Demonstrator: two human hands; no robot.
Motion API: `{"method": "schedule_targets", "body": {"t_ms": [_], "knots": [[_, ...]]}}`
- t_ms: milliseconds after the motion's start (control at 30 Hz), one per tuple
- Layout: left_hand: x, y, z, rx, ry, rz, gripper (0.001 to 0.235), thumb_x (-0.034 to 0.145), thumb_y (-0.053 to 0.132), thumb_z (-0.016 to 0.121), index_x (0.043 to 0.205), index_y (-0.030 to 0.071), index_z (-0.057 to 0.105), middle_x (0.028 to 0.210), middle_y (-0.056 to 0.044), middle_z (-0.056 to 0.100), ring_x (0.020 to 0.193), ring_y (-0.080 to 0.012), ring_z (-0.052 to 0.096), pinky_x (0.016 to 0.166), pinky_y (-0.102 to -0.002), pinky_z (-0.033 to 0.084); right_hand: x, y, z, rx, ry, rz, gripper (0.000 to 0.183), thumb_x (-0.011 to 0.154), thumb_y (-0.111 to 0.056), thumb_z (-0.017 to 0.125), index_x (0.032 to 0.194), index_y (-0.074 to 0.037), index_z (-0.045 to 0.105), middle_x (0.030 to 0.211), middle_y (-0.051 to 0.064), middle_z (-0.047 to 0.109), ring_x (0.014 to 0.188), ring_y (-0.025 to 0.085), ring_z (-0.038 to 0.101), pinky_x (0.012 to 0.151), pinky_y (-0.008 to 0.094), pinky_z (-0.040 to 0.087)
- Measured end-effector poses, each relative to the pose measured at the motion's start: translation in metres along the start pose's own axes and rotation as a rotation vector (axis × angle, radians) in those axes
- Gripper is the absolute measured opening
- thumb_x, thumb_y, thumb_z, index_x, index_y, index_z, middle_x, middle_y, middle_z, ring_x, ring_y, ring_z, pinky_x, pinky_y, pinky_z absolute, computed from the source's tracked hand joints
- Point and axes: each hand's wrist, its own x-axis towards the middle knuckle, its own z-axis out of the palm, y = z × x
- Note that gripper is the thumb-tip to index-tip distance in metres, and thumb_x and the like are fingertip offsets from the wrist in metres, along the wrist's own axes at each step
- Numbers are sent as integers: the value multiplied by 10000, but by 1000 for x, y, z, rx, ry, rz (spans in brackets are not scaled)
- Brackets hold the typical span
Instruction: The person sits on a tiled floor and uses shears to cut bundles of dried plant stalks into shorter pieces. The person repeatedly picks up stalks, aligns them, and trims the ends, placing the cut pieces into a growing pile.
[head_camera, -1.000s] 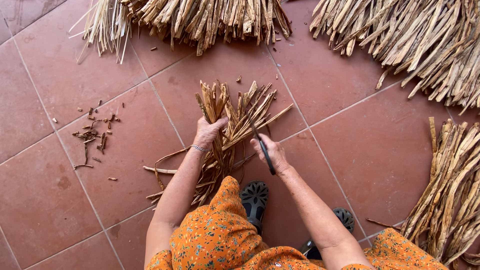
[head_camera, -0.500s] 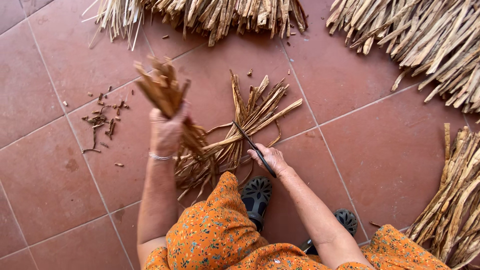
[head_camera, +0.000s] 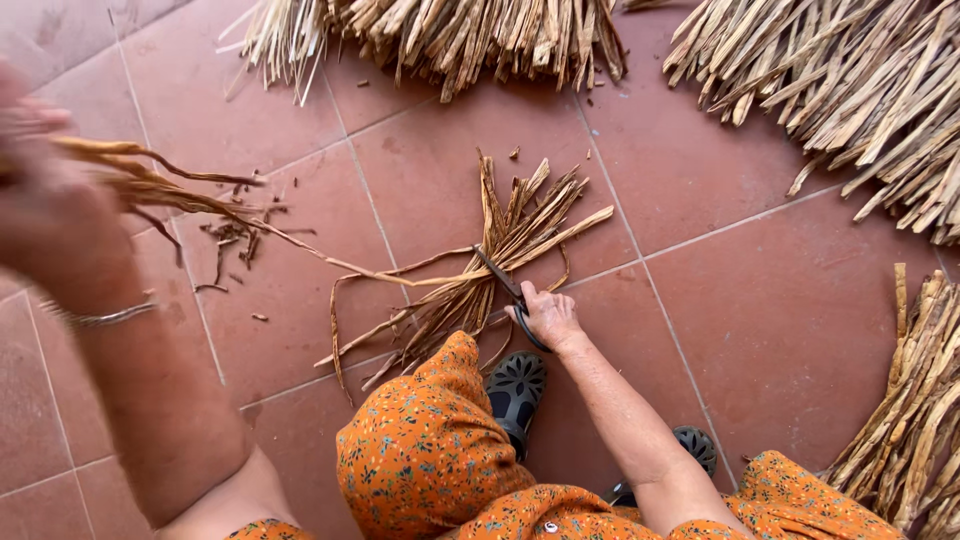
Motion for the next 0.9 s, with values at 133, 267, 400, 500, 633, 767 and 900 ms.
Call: {"method": "schedule_targets", "body": {"t_ms": [133, 267, 400, 500, 633, 767, 900], "knots": [[-27, 61, 85, -363, -174, 308, 369, 1030, 25, 777, 1313, -51, 554, 1072, -73, 716, 901, -229, 688, 783, -374, 566, -3, 9, 0, -66, 146, -72, 540, 796, -304, 755, 1242, -131, 506, 979, 217, 698, 913, 439, 697, 795, 549, 560], [-38, 131, 139, -724, -798, -262, 178, 930, 139, 793, 1090, 73, 755, 795, 35, 673, 667, -80, 614, 578, -267, 533, 8, 9, -27, -120, -55, -48, 611, 821, -248, 745, 1340, -65, 480, 1031, 233, 701, 997, 415, 687, 854, 523, 559], [-48, 168, 173, -1006, -1041, -489, 129, 957, 145, 770, 978, 32, 713, 765, -8, 685, 656, -96, 646, 589, -267, 562, 11, -2, -61, -133, -213, 10, 453, 880, -353, 732, 1217, -76, 610, 1108, 198, 716, 1075, 378, 684, 925, 504, 551], [-56, 175, 190, -1070, -1163, -533, 134, 906, 135, 746, 1024, 72, 737, 784, -5, 693, 652, -95, 655, 599, -273, 579, 14, -3, -114, -55, -197, 76, 381, 899, -415, 685, 1209, -197, 650, 1111, 150, 712, 1051, 333, 681, 918, 496, 538], [-76, 185, 216, -1051, -1246, -482, 124, 897, 93, 774, 971, 25, 701, 806, -12, 701, 681, -100, 660, 619, -295, 581, 8, 21, -247, 481, 344, 134, 250, 925, -243, 523, 1106, -186, 687, 952, 95, 734, 783, 225, 667, 660, 435, 548], [-112, 204, 236, -1064, -1184, -375, 152, 868, 84, 796, 989, 36, 717, 839, 22, 705, 731, -67, 644, 661, -272, 566, -16, 9, -378, 607, 706, -191, 549, 1118, -469, 334, 1387, -89, 625, 1086, 125, 698, 772, 187, 603, 650, 365, 576], [-134, 220, 246, -1044, -1150, -253, 201, 860, 82, 821, 1045, 62, 745, 908, 65, 671, 800, -34, 578, 706, -257, 543, -43, -29, -436, 305, 626, -624, 667, 1154, -542, 250, 1549, -58, 485, 1639, 247, 404, 1542, 365, 341, 1271, 508, 274]]}}
